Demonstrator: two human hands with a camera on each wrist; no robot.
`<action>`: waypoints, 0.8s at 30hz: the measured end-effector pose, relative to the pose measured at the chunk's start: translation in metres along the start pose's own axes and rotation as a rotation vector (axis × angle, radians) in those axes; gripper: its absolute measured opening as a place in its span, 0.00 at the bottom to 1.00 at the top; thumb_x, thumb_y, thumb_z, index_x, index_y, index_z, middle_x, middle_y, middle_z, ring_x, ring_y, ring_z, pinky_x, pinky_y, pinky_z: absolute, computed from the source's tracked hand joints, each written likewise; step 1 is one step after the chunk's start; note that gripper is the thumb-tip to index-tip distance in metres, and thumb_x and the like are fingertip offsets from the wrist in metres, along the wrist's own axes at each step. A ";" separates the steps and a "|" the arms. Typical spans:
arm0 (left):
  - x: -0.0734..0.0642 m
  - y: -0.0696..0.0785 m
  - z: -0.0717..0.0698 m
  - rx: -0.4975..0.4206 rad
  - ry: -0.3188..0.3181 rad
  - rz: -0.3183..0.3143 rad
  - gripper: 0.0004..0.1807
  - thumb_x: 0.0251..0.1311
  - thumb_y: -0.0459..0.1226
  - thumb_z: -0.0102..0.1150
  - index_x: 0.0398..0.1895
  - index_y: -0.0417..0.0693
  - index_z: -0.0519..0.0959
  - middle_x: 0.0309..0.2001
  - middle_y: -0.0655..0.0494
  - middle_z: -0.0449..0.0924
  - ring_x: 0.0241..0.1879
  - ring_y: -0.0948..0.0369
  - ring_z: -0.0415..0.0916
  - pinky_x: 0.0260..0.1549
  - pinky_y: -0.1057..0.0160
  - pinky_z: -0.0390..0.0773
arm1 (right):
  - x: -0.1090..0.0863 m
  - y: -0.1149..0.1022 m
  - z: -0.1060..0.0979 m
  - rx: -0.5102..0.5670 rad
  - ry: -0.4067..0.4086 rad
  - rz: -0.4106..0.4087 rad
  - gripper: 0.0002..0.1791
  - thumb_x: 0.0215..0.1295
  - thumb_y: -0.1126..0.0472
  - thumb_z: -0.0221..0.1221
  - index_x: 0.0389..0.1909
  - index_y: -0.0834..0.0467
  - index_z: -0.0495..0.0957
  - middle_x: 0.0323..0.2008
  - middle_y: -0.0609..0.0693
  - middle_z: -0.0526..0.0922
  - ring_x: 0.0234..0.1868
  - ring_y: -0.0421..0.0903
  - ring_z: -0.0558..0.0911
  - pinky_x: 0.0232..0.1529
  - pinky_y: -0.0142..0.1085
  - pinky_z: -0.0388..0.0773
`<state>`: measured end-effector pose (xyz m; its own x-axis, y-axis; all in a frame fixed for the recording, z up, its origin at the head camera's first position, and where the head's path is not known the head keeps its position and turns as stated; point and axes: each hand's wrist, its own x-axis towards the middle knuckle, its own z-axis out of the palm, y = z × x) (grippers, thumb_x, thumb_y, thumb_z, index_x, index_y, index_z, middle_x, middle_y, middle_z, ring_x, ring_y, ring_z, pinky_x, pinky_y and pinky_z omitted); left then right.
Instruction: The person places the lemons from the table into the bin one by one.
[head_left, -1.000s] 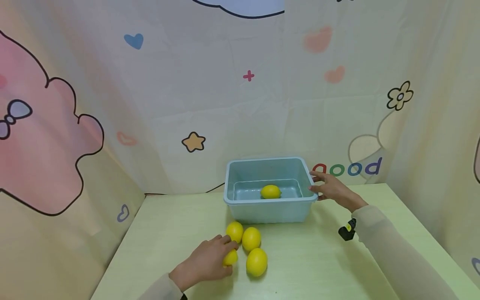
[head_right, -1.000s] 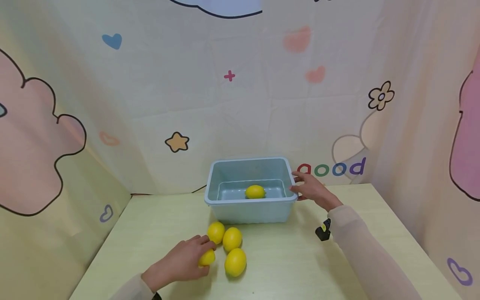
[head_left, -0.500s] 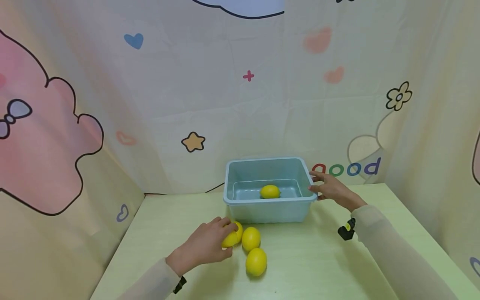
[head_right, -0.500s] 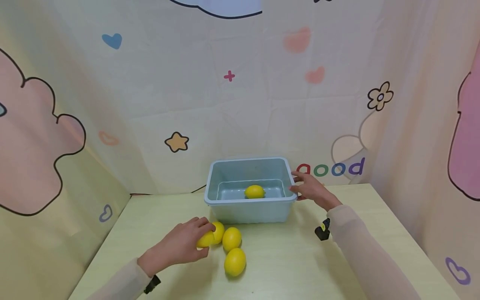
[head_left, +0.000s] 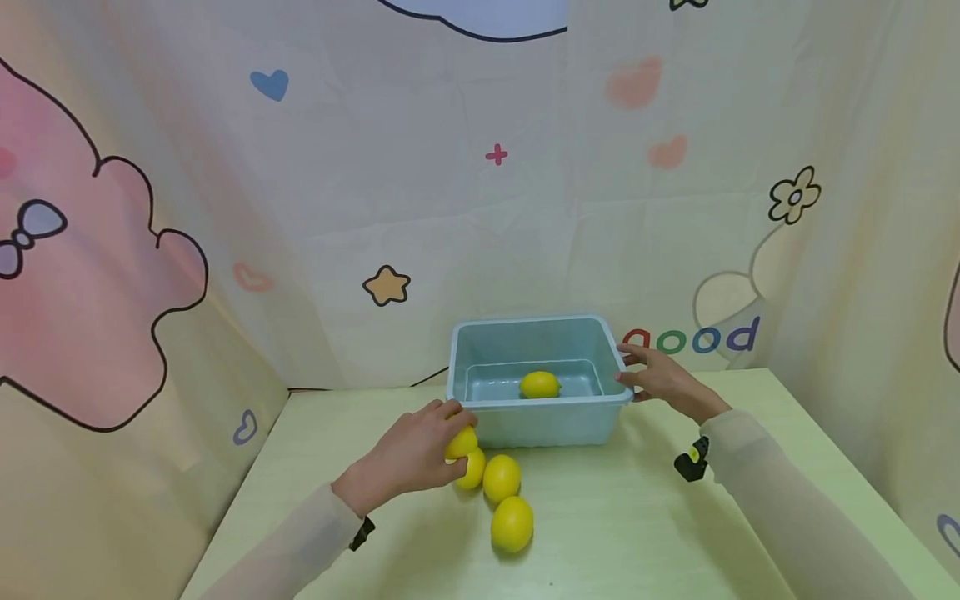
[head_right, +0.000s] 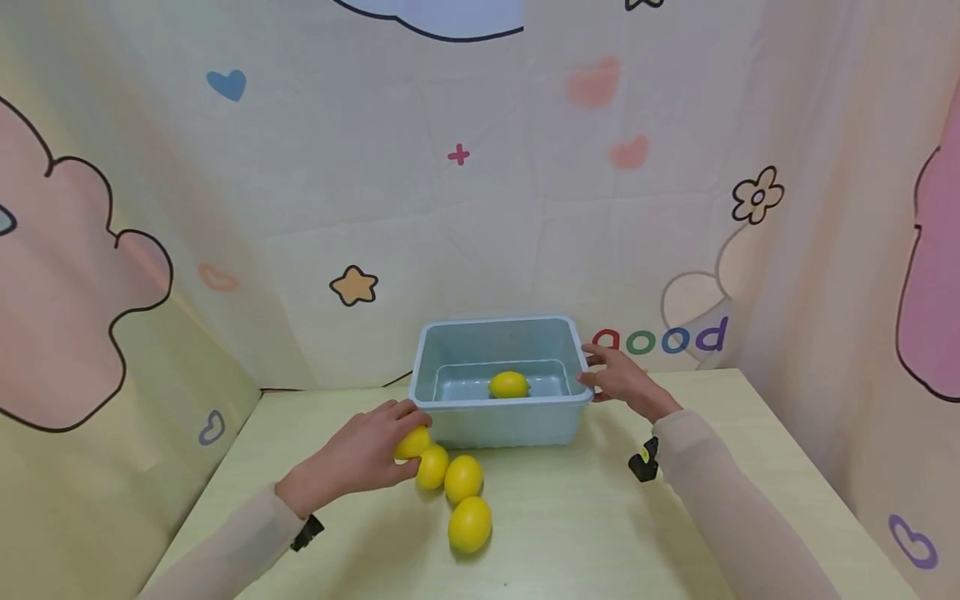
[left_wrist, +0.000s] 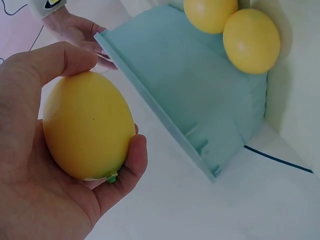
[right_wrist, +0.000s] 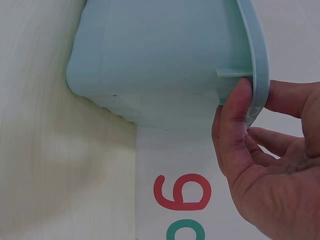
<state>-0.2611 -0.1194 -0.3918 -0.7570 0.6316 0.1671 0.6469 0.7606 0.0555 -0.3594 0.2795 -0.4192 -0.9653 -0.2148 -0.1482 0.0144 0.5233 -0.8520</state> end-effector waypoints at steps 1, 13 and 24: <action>0.002 -0.001 -0.002 -0.002 0.003 -0.001 0.23 0.55 0.47 0.64 0.55 0.56 0.77 0.49 0.58 0.77 0.42 0.61 0.71 0.27 0.69 0.71 | 0.000 0.000 0.000 0.002 -0.003 -0.002 0.42 0.70 0.59 0.56 0.78 0.60 0.45 0.71 0.69 0.58 0.58 0.61 0.77 0.52 0.45 0.83; 0.022 -0.006 -0.023 0.015 0.074 0.008 0.21 0.56 0.45 0.62 0.54 0.55 0.76 0.49 0.58 0.77 0.42 0.62 0.70 0.31 0.69 0.74 | -0.001 -0.001 0.000 0.003 0.003 0.004 0.41 0.70 0.60 0.56 0.77 0.61 0.46 0.71 0.69 0.57 0.58 0.62 0.77 0.52 0.45 0.83; 0.037 -0.012 -0.048 -0.020 0.138 -0.023 0.20 0.56 0.44 0.61 0.52 0.53 0.76 0.45 0.59 0.75 0.38 0.62 0.69 0.24 0.69 0.72 | -0.001 -0.001 0.000 0.006 -0.003 -0.014 0.41 0.70 0.61 0.56 0.77 0.61 0.47 0.70 0.69 0.59 0.57 0.61 0.78 0.50 0.44 0.84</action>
<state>-0.2926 -0.1121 -0.3392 -0.7525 0.5867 0.2992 0.6324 0.7705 0.0798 -0.3585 0.2798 -0.4183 -0.9646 -0.2248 -0.1377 0.0024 0.5150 -0.8572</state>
